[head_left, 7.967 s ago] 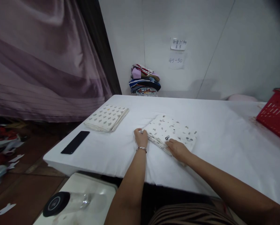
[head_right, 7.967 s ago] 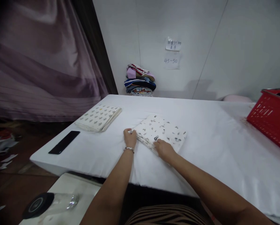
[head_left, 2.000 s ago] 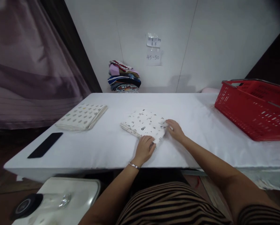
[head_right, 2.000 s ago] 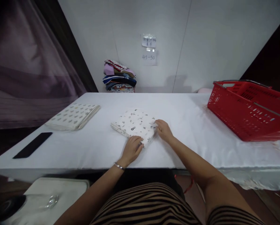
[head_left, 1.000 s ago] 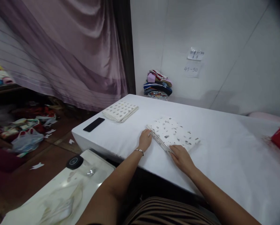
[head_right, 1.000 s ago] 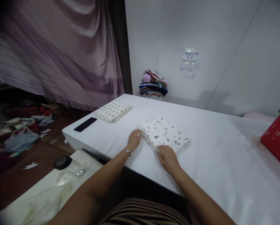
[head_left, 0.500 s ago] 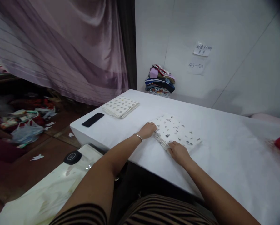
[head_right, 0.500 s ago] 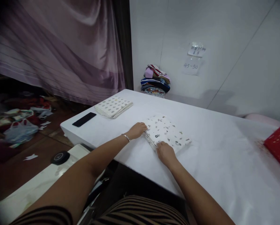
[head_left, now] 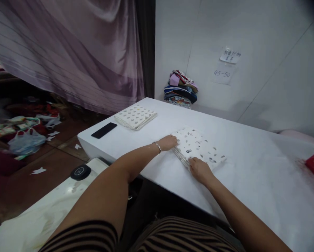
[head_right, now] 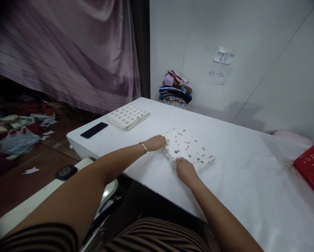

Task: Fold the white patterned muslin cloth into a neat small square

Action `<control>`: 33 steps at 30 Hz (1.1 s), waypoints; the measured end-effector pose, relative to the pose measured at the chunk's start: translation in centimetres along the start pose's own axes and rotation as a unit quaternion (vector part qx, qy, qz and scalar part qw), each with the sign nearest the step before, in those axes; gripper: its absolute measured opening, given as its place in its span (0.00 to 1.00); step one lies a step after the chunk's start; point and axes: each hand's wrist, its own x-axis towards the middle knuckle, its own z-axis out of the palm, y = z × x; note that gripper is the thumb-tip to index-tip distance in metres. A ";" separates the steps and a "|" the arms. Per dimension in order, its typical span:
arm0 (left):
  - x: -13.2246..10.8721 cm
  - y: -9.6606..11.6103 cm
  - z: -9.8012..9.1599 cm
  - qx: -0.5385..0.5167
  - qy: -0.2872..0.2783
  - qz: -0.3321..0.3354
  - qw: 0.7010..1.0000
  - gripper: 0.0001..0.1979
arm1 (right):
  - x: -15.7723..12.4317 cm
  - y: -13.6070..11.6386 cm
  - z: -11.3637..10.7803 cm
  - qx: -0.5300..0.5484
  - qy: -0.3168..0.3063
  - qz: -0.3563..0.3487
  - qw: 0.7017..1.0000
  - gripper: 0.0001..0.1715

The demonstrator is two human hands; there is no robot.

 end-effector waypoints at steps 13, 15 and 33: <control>-0.5 0.2 0.1 -0.011 0.057 0.015 0.998 0.10 | -0.1 1.0 0.0 0.055 0.032 -0.036 0.997 0.14; -0.5 0.2 -0.2 -0.011 0.054 0.013 0.998 0.10 | -0.2 1.3 0.3 0.077 0.048 -0.043 0.995 0.15; -3.5 0.6 2.3 -0.011 0.103 -0.094 0.990 0.15 | -1.4 0.1 3.0 0.033 0.136 -0.051 0.989 0.23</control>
